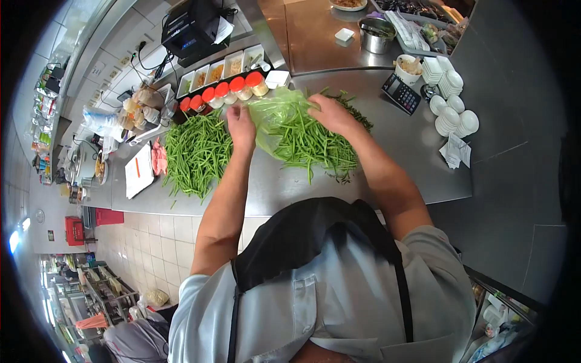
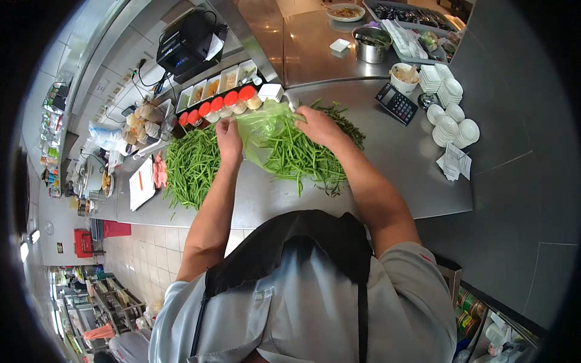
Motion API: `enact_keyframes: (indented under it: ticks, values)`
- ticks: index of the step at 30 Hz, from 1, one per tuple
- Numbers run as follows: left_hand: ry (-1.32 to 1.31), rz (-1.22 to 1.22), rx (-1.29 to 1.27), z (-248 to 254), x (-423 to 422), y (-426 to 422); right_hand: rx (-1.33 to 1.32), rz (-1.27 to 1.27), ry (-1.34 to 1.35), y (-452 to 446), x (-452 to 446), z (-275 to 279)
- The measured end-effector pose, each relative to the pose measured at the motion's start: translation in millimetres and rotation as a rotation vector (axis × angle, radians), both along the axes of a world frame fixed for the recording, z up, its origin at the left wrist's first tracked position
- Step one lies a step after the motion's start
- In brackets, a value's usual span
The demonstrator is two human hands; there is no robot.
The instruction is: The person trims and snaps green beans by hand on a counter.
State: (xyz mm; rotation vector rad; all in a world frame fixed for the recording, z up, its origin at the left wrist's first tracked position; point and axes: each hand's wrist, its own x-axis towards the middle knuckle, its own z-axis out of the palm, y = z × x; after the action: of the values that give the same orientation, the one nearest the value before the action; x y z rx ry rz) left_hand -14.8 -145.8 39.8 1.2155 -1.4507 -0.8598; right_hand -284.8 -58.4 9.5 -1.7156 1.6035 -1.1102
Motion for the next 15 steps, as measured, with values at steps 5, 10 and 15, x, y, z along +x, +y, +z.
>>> enact_keyframes:
  ticks: [5,10,15]
  values:
    - [-0.945,-0.198,-0.620,11.5,-17.7,57.5,0.127,-0.101,0.024,32.2,11.7,-6.5]
    - [-1.225,-0.339,0.082,-44.7,-20.3,45.2,-0.130,-0.109,0.321,57.1,22.1,-30.9]
    - [-1.128,-0.320,0.189,-64.4,-7.3,44.4,0.121,-0.136,0.377,18.6,-6.6,-3.0]
